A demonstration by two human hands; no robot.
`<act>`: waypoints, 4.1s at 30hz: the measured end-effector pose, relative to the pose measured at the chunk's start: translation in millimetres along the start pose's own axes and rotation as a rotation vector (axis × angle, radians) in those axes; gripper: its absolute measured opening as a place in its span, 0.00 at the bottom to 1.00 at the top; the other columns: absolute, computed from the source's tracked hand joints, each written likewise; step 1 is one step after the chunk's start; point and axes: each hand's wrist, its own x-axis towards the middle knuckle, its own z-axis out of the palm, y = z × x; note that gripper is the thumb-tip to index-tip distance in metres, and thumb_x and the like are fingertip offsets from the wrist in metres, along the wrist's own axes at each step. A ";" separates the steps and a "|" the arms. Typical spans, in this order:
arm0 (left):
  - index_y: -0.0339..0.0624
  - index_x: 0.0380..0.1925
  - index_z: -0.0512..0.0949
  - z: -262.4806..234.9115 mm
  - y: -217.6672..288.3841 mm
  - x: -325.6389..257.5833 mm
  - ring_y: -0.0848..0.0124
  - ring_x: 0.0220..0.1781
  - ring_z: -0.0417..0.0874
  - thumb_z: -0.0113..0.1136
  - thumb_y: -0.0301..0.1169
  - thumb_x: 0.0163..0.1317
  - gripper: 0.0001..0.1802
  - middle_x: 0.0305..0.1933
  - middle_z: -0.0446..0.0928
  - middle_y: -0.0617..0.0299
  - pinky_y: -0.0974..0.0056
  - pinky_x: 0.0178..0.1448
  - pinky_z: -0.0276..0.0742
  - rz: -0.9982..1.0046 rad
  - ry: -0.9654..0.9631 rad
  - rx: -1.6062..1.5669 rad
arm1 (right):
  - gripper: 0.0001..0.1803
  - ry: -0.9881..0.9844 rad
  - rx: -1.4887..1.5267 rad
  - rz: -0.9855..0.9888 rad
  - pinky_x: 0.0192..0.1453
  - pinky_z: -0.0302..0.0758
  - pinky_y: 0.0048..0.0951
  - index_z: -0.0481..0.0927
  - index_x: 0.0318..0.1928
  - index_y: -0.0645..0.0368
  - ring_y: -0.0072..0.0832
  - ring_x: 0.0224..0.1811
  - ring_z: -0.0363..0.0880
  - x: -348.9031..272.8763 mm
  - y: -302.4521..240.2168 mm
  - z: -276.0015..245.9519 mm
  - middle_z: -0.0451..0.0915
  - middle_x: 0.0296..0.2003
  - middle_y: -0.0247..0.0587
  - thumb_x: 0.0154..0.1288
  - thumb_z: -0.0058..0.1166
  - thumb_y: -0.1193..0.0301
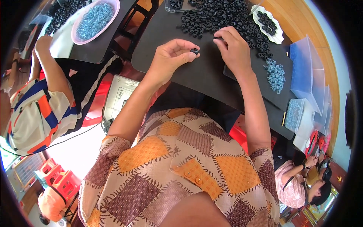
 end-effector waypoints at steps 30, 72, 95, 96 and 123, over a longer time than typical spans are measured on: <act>0.37 0.45 0.85 13.1 9.5 -10.9 0.81 0.39 0.80 0.68 0.19 0.60 0.12 0.41 0.82 0.66 0.76 0.45 0.76 0.129 -0.023 0.368 | 0.07 0.050 0.679 0.279 0.36 0.80 0.21 0.83 0.35 0.63 0.19 0.31 0.85 -48.4 -55.8 -0.3 0.85 0.30 0.34 0.56 0.68 0.81; 0.38 0.41 0.83 10.1 10.8 -3.9 0.75 0.36 0.85 0.70 0.22 0.56 0.12 0.35 0.85 0.58 0.70 0.45 0.82 0.291 0.020 0.956 | 0.08 -0.062 0.478 0.361 0.45 0.83 0.32 0.80 0.42 0.56 0.34 0.40 0.89 -41.3 -58.6 21.1 0.88 0.35 0.41 0.62 0.62 0.74; 0.38 0.37 0.85 -0.5 -2.6 -2.5 0.66 0.33 0.83 0.71 0.26 0.55 0.10 0.34 0.83 0.58 0.65 0.39 0.78 0.418 0.072 1.093 | 0.10 -0.208 0.418 0.436 0.36 0.78 0.30 0.83 0.34 0.60 0.30 0.28 0.85 -20.4 -58.1 20.4 0.85 0.26 0.42 0.59 0.67 0.67; 0.38 0.37 0.86 -1.7 -1.5 -1.6 0.64 0.36 0.82 0.72 0.27 0.54 0.10 0.34 0.82 0.58 0.64 0.41 0.78 0.470 0.080 1.149 | 0.10 -0.246 0.414 0.419 0.36 0.78 0.30 0.83 0.34 0.60 0.30 0.28 0.85 -18.2 -55.7 20.9 0.85 0.26 0.42 0.60 0.66 0.66; 0.39 0.32 0.84 -1.8 -9.5 1.8 0.55 0.45 0.80 0.72 0.26 0.46 0.11 0.37 0.81 0.57 0.54 0.46 0.78 0.509 0.113 1.189 | 0.22 -0.041 0.849 0.141 0.44 0.78 0.28 0.84 0.38 0.64 0.30 0.36 0.84 19.5 -51.6 85.3 0.85 0.33 0.42 0.74 0.47 0.57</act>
